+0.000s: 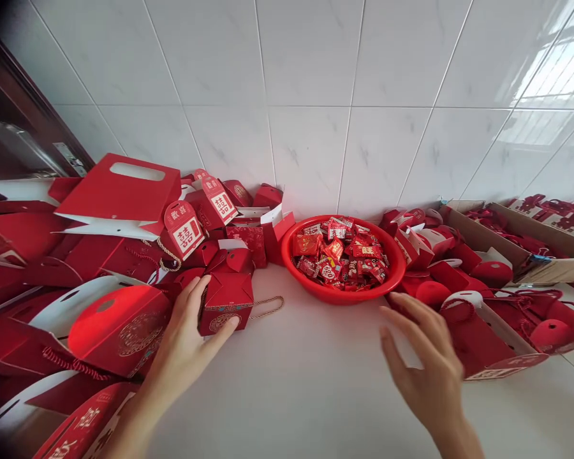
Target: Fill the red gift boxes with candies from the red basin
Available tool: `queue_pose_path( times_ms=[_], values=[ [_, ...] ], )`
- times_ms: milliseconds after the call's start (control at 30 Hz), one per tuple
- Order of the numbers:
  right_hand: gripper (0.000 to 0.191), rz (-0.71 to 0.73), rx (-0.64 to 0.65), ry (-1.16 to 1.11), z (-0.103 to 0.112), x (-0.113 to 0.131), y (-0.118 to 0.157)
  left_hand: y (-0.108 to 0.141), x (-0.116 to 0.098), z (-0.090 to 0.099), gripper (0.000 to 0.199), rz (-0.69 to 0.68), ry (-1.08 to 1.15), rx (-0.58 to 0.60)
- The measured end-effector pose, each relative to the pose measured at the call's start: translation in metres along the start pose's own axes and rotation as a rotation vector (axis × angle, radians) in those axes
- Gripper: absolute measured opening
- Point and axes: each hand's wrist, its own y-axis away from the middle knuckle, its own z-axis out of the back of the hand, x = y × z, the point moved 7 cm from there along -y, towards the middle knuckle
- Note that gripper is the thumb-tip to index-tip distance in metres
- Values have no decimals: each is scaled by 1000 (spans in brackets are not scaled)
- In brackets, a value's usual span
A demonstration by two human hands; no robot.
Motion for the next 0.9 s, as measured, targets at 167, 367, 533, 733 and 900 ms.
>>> queue_pose_path(
  times_ms=[167,367,533,733,900],
  values=[
    [16,-163,455,-511,-85,38,-10,-1,12,-17,97,196,127,77],
    [44,-739,821,-1095,-195,59,17,2,37,-24,68,409,425,33],
    [51,-1046,870,-1266,-231,67,28,9,43,-37,59,439,597,128],
    [47,-1139,795,-1503,-214,64,24,17,20,-26,48,105,777,94],
    [53,-1172,691,-1527,-195,48,28,21,5,-19,17,-122,827,60]
  ],
)
